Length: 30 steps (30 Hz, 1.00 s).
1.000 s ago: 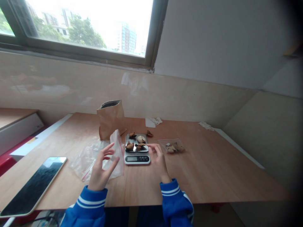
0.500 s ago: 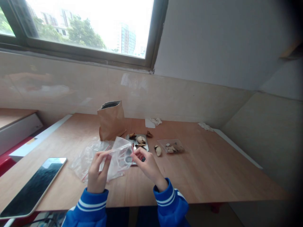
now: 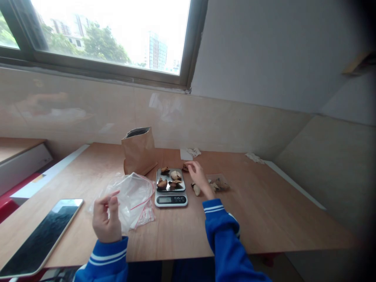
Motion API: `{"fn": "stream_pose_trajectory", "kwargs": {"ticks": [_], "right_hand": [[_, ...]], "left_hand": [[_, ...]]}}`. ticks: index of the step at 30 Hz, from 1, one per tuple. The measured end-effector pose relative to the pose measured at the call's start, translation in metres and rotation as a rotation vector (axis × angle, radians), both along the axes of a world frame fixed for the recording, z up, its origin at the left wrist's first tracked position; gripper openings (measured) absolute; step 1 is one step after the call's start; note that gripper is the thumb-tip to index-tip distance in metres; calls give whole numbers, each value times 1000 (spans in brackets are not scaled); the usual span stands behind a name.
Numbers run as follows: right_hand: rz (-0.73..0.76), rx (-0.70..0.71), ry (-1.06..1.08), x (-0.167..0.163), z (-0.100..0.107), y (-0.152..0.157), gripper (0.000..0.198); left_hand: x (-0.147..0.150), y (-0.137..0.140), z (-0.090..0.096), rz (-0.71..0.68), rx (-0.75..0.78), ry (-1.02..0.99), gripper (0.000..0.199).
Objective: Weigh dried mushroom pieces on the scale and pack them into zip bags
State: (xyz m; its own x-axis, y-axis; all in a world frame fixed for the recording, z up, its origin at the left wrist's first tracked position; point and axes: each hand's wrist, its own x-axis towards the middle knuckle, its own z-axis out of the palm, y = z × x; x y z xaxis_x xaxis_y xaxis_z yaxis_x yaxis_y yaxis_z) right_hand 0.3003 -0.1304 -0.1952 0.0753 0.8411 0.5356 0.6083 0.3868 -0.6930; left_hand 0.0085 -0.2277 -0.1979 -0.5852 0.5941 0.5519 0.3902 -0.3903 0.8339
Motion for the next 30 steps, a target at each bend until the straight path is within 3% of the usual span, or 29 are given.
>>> {"fn": "stream_pose_trajectory", "kwargs": {"ticks": [3, 7, 10, 13, 17, 23, 27, 30], "right_hand": [[-21, -29, -54, 14, -21, 26, 23], [17, -52, -92, 12, -36, 37, 24], [21, -66, -97, 3, -29, 35, 22], [15, -31, -100, -17, -9, 19, 24], [267, 26, -362, -58, 13, -19, 21], [186, -1, -651, -95, 4, -43, 20], [334, -7, -471, -82, 15, -40, 17], [214, 81, -263, -49, 28, -30, 21]], "left_hand": [[10, 6, -19, 130, 123, -17, 23], [19, 14, -34, 234, 159, 60, 22], [25, 16, -30, 264, 187, 27, 17], [30, 16, -23, 269, 146, 7, 13], [30, 15, -21, 239, 144, 6, 11], [25, 14, -23, 208, 132, 0, 9], [23, 13, -24, 131, 196, -60, 9], [22, 13, -27, 120, 177, -80, 6]]}}
